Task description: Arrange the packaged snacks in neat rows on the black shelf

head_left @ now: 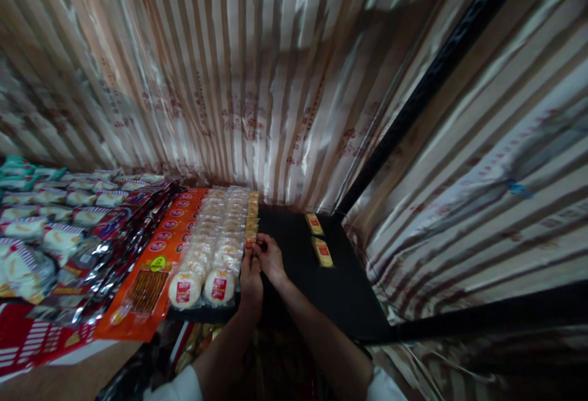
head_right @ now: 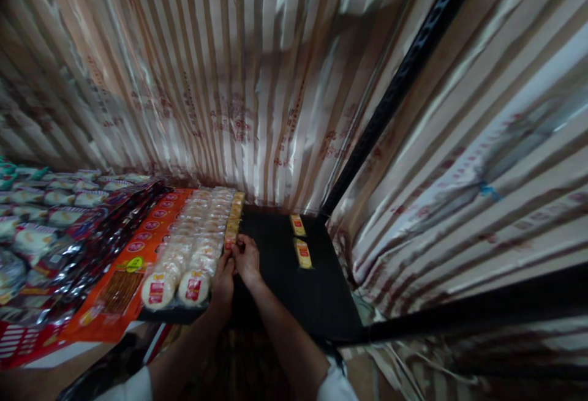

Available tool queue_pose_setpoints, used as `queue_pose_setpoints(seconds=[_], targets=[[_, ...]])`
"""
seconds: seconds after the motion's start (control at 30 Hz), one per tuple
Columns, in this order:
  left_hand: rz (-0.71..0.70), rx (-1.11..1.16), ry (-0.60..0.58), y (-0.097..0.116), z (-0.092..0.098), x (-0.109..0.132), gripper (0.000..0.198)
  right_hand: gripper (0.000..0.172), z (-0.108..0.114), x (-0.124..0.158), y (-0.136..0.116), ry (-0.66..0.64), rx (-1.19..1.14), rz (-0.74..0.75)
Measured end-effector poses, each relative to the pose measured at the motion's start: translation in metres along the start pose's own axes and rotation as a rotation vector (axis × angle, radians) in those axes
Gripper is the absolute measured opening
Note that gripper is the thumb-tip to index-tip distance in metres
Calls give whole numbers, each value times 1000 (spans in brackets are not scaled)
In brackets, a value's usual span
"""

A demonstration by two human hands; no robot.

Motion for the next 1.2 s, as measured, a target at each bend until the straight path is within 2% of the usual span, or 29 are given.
queue_pose_setpoints(seconds=[0.13,0.23,0.33,0.43,0.53,0.63,0.73,0.97,1.1,1.2], targets=[[26,54,39,-2,3,-3,35,23,-2,5,-1,-5,2,-4],[86,115,36,-3,3,2,33,24,15,8,-9,36,82,59],[151,138,17,-2,3,11,31,24,56,9,-18,118,244,164],[204,113,-15,-3,2,21,28,26,114,7,-14,237,474,171],[253,88,-26,-8,-1,32,26,33,168,6,6,300,730,-38],[293,68,-51,-12,-9,44,23,40,191,10,24,195,862,-248],[316,35,-97,-11,-19,56,23,35,182,20,25,56,875,-288],[401,-3,-178,-7,-28,82,22,21,130,63,0,-79,707,-186],[378,29,-201,-3,-22,86,21,18,105,84,-1,-108,464,-219],[276,45,-184,8,-13,80,22,29,89,89,2,-105,205,-268]])
Point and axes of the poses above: each hand's wrist, its own x-axis away from the middle knuckle, its own z-axis out of the back of the hand, y = z × x, the point moved 8 cm from there along -x, towards the middle knuckle, and after that the axes turned 2 degrees about y, right-handed, at the moved point
